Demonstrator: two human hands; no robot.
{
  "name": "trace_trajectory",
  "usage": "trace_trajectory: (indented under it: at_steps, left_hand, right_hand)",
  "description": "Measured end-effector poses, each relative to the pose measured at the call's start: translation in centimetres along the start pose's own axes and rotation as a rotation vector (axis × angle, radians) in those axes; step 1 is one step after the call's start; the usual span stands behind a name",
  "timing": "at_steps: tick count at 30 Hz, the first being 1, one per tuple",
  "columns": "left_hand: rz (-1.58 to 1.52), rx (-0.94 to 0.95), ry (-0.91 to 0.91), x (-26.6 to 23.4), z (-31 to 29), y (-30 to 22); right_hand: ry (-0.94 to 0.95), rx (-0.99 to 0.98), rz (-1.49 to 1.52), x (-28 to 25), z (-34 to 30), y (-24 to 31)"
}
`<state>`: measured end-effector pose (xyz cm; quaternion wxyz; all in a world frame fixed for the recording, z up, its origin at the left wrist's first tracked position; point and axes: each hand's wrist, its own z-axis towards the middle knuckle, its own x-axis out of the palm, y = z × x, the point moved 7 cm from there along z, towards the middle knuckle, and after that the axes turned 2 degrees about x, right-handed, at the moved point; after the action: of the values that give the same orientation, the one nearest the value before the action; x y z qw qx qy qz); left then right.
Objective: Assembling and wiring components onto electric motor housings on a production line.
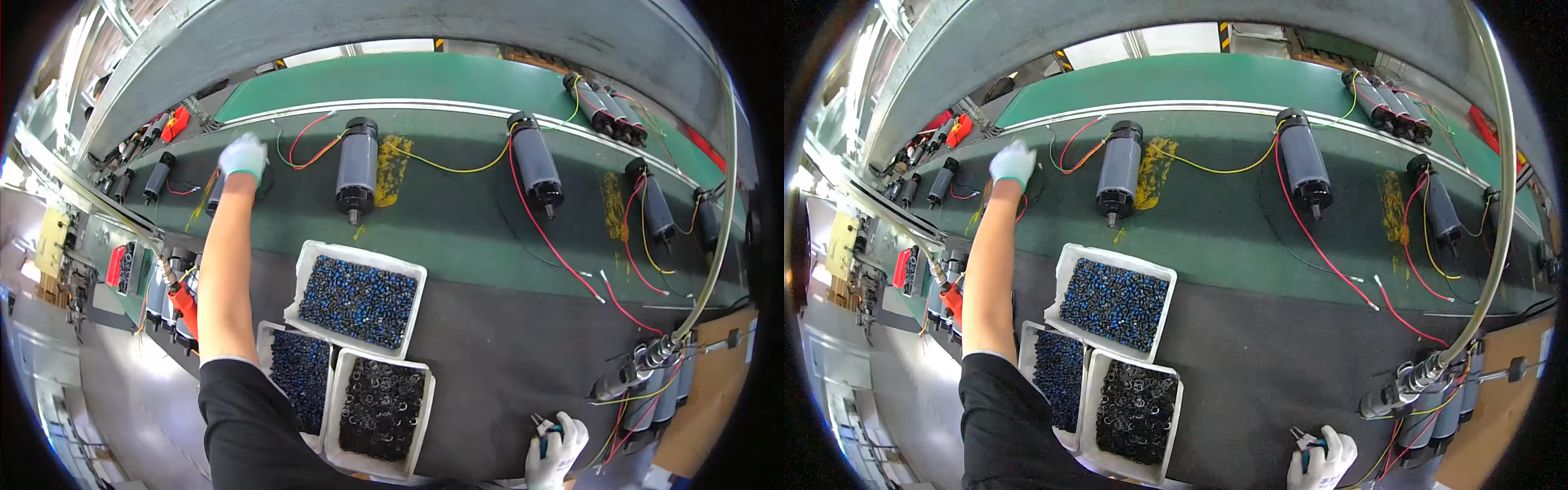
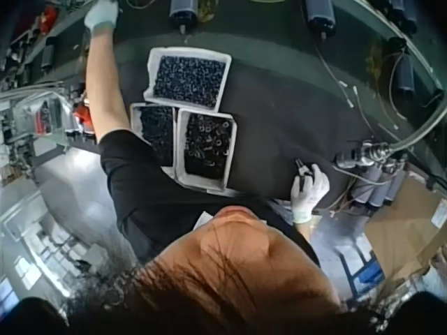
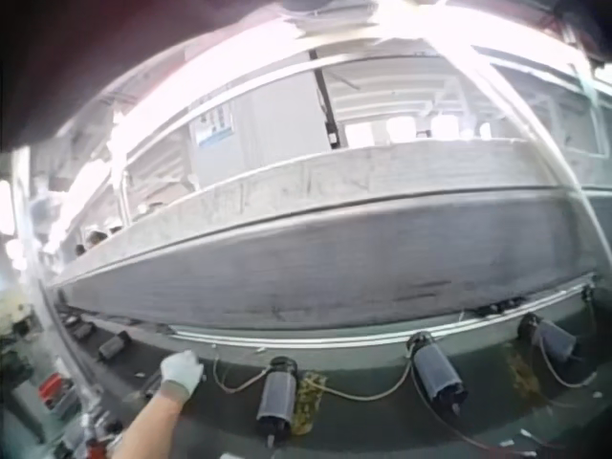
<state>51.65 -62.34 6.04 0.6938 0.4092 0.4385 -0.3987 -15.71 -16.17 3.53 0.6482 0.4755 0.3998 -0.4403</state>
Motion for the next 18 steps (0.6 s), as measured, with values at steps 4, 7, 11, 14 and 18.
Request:
trace_trajectory:
  at_steps: [4, 7, 11, 14, 18]
  left_hand:
    - [-0.564, 0.092, 0.696, -6.9, -6.2, -19.1]
    - [-0.464, 0.069, 0.578, -5.6, -7.5, -21.7]
    - [-0.224, -0.019, 0.426, -3.4, -7.2, -23.4]
    - [-0.158, 0.094, 0.392, -8.3, -9.4, -28.0]
    - [-0.14, 0.266, 0.536, -14.0, -18.4, -35.4]
  right_hand:
    - [-0.072, 0.067, 0.0, -0.6, -0.3, -0.1]
    - [-0.139, 0.025, 0.007, -1.5, 0.3, -0.1]
    - [-0.17, 0.064, 0.088, -0.4, -1.3, -1.4]
    - [-0.108, 0.097, 0.211, 0.7, -2.8, -2.3]
    - [-0.231, 0.059, 0.175, -0.4, -3.8, -2.8]
